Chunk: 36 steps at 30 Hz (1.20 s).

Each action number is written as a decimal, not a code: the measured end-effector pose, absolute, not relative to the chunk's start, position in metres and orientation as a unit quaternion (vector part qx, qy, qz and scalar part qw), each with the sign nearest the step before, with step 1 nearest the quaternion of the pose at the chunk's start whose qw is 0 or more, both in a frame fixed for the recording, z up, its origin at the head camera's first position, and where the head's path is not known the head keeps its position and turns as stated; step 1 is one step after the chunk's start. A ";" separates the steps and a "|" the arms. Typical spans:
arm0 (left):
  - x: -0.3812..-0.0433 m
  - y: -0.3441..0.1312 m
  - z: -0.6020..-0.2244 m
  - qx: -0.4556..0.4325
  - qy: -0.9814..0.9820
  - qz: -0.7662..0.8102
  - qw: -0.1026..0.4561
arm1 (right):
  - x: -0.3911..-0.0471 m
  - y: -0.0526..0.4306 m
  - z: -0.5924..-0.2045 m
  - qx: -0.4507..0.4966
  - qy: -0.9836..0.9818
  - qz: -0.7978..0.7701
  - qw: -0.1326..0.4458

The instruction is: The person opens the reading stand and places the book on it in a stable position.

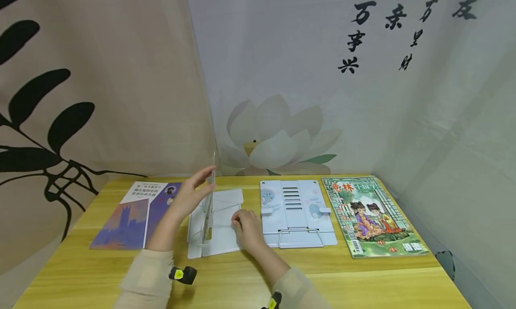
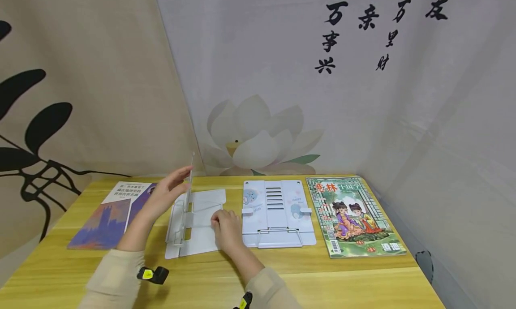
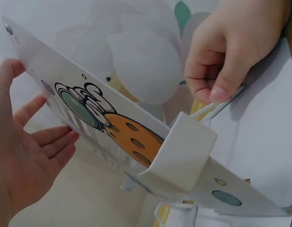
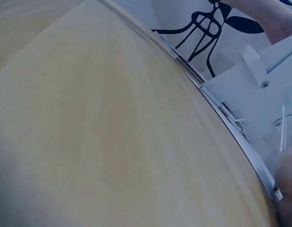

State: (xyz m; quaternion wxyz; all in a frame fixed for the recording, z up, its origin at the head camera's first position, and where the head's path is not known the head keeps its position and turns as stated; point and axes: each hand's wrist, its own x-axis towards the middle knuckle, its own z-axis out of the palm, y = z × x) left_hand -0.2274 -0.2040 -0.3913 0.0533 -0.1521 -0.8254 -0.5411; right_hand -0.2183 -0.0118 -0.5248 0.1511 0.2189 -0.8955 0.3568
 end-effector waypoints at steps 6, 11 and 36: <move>-0.230 -0.190 -0.394 -0.145 -0.846 -0.511 0.052 | -0.218 -0.009 -0.524 0.227 -0.889 0.365 0.160; -0.233 -0.176 -0.397 -0.143 -0.862 -0.485 0.048 | -0.218 -0.008 -0.524 0.229 -0.886 0.368 0.162; -0.283 -0.183 -0.377 -0.203 -0.847 -0.488 0.057 | -0.180 0.003 -0.493 0.237 -0.740 0.566 0.276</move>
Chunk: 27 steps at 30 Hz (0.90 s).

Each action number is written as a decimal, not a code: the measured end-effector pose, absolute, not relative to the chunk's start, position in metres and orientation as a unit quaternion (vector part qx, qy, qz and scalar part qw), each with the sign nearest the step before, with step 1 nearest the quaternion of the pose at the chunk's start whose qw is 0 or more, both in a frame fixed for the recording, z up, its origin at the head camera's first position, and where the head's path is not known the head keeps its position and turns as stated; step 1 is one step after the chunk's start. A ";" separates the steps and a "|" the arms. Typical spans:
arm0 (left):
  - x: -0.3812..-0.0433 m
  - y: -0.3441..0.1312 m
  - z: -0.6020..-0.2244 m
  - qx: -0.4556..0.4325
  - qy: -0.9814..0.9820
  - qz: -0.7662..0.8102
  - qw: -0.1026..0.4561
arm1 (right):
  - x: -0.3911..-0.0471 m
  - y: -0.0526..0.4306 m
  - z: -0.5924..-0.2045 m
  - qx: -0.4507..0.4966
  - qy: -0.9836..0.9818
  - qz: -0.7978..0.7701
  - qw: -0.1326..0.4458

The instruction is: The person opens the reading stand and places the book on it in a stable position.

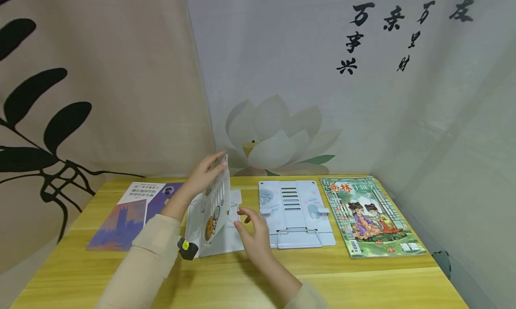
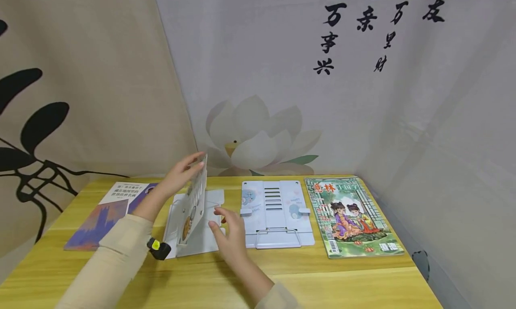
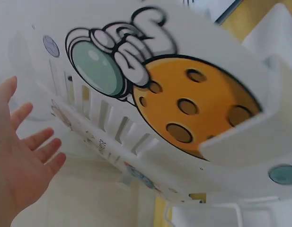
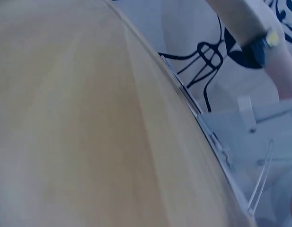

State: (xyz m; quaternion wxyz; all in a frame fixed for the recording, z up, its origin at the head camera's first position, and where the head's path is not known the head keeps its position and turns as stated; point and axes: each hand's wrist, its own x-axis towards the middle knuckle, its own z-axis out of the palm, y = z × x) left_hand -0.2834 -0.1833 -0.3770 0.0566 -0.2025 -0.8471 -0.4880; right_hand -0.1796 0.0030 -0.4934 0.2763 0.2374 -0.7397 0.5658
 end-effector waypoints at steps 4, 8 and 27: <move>-0.286 -0.180 -0.370 -0.202 -0.842 -0.500 0.032 | -0.169 -0.002 -0.482 0.267 -0.706 0.582 0.303; -0.282 -0.176 -0.367 -0.204 -0.841 -0.502 0.016 | -0.158 -0.008 -0.463 0.294 -0.685 0.584 0.321; -0.284 -0.207 -0.389 -0.166 -0.862 -0.478 0.030 | -0.147 0.000 -0.438 0.277 -0.703 0.554 0.348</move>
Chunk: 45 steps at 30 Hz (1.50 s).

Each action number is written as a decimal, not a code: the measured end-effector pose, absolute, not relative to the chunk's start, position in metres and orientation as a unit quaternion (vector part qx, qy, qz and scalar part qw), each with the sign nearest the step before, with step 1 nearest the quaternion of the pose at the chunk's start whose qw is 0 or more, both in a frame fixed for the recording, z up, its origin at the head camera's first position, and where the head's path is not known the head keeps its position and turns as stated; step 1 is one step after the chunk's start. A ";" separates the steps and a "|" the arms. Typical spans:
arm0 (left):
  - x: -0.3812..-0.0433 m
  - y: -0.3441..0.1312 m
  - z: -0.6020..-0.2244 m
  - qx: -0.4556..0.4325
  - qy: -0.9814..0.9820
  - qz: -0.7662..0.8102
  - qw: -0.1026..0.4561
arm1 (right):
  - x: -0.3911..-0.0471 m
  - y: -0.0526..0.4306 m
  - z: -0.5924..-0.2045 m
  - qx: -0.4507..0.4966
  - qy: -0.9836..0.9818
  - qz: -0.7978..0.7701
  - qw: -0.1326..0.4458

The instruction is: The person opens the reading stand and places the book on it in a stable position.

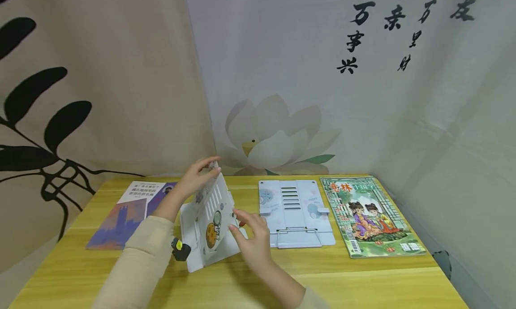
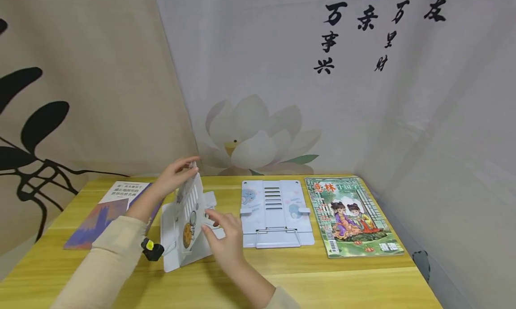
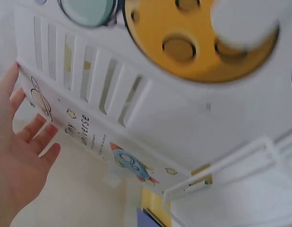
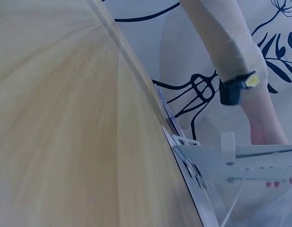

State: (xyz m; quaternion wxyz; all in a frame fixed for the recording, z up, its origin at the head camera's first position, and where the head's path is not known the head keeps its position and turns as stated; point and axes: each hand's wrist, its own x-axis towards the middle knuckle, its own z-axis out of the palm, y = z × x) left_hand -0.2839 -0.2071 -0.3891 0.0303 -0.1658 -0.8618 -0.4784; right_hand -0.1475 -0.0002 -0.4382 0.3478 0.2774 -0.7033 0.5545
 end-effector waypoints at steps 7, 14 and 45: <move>-0.274 -0.217 -0.392 -0.137 -0.868 -0.473 0.062 | -0.160 0.017 -0.453 0.259 -0.722 0.555 0.322; -0.263 -0.229 -0.393 -0.122 -0.874 -0.454 0.119 | -0.171 0.033 -0.445 0.236 -0.728 0.590 0.257; -0.241 -0.248 -0.414 -0.047 -0.843 -0.473 0.250 | -0.272 0.056 -0.422 0.231 -0.798 0.537 0.144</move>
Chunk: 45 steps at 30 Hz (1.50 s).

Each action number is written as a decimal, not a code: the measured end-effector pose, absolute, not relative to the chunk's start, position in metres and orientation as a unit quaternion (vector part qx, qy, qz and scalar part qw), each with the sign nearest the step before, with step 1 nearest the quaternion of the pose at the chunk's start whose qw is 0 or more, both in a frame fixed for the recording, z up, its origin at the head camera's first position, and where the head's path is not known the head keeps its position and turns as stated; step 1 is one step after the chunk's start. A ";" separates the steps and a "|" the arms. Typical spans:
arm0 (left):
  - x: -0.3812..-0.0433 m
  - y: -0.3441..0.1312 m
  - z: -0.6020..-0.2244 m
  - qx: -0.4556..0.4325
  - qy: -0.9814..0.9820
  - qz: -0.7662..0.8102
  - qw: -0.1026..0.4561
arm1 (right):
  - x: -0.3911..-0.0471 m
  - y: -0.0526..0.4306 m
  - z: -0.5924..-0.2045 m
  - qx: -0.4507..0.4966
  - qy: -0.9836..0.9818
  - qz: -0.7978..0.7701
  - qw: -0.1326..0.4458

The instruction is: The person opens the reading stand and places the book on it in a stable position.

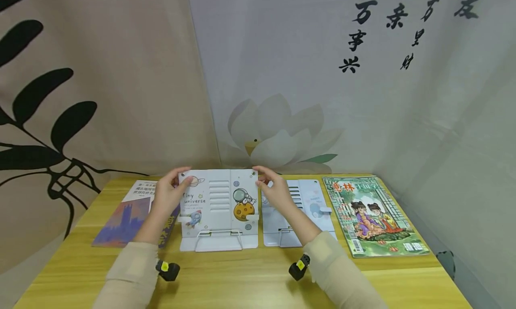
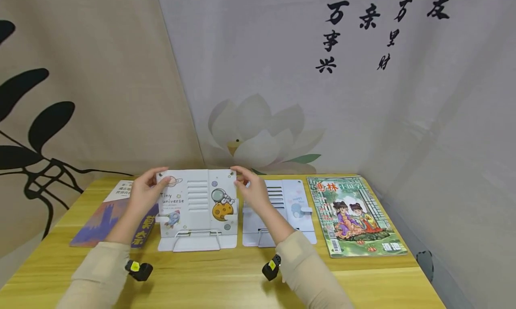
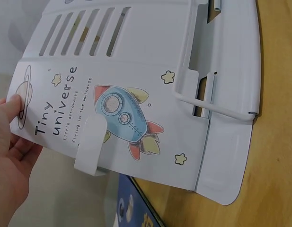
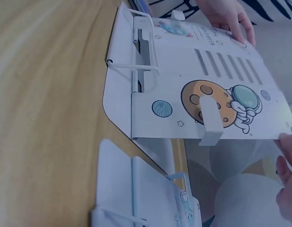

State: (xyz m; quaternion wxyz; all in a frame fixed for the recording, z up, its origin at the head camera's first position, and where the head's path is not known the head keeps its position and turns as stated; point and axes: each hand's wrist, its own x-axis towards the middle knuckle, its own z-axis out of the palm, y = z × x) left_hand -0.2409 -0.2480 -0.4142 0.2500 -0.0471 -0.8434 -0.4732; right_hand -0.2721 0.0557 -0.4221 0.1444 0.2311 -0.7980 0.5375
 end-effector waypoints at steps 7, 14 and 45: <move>-0.252 -0.247 -0.415 -0.050 -0.835 -0.488 0.249 | -0.290 0.051 -0.424 0.233 -0.803 0.525 0.162; -0.265 -0.247 -0.416 -0.034 -0.822 -0.515 0.240 | -0.300 0.048 -0.423 0.217 -0.810 0.522 0.153; -0.199 -0.306 -0.436 -0.080 -0.882 -0.421 0.196 | -0.217 -0.011 -0.466 0.212 -0.786 0.498 0.298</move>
